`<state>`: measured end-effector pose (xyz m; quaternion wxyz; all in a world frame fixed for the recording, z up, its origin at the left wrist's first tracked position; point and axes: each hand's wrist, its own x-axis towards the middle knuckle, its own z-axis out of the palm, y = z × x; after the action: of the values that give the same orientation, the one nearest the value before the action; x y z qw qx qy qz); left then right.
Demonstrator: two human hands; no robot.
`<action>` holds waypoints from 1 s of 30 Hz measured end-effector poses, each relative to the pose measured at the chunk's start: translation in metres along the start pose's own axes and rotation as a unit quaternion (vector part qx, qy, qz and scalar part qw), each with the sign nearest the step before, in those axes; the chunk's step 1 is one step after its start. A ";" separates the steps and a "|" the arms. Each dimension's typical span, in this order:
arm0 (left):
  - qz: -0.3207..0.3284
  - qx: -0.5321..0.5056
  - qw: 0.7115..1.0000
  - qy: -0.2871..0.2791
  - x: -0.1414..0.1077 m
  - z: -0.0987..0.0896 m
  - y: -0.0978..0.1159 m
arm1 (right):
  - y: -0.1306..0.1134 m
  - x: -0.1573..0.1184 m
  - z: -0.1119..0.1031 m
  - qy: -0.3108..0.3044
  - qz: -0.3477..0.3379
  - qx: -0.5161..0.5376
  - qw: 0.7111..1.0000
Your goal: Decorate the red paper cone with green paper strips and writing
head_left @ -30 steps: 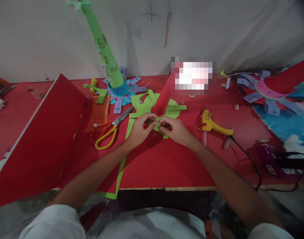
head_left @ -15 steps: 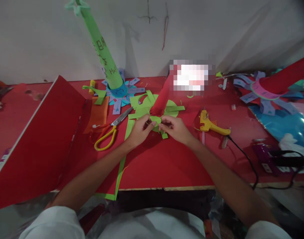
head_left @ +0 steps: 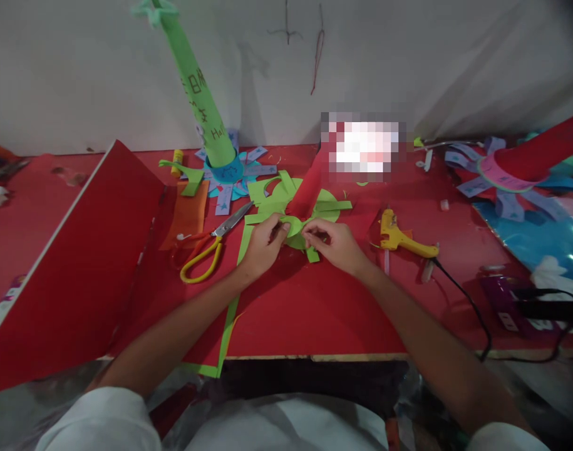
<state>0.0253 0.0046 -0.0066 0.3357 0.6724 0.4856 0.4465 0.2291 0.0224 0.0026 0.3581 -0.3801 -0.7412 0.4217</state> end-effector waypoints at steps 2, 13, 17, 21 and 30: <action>0.006 0.028 0.999 0.021 0.001 -0.002 -0.002 | 0.000 0.000 0.000 0.001 -0.002 -0.006 1.000; -0.030 0.575 0.816 0.054 0.031 -0.073 -0.021 | -0.002 -0.001 -0.001 0.001 -0.013 -0.016 1.000; -0.098 0.601 0.793 0.015 0.035 -0.084 -0.028 | -0.002 -0.002 -0.001 -0.004 -0.012 -0.021 1.000; -0.135 0.585 0.799 -0.029 0.037 -0.083 -0.034 | -0.002 -0.001 -0.001 -0.006 -0.012 -0.020 1.000; -0.124 0.474 0.871 0.033 0.039 -0.090 -0.037 | 0.002 0.000 0.000 0.015 -0.003 -0.031 0.999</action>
<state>-0.0664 0.0548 0.0051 0.0131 0.6696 0.7294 0.1396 0.2295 0.0233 0.0008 0.3585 -0.3949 -0.7496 0.3919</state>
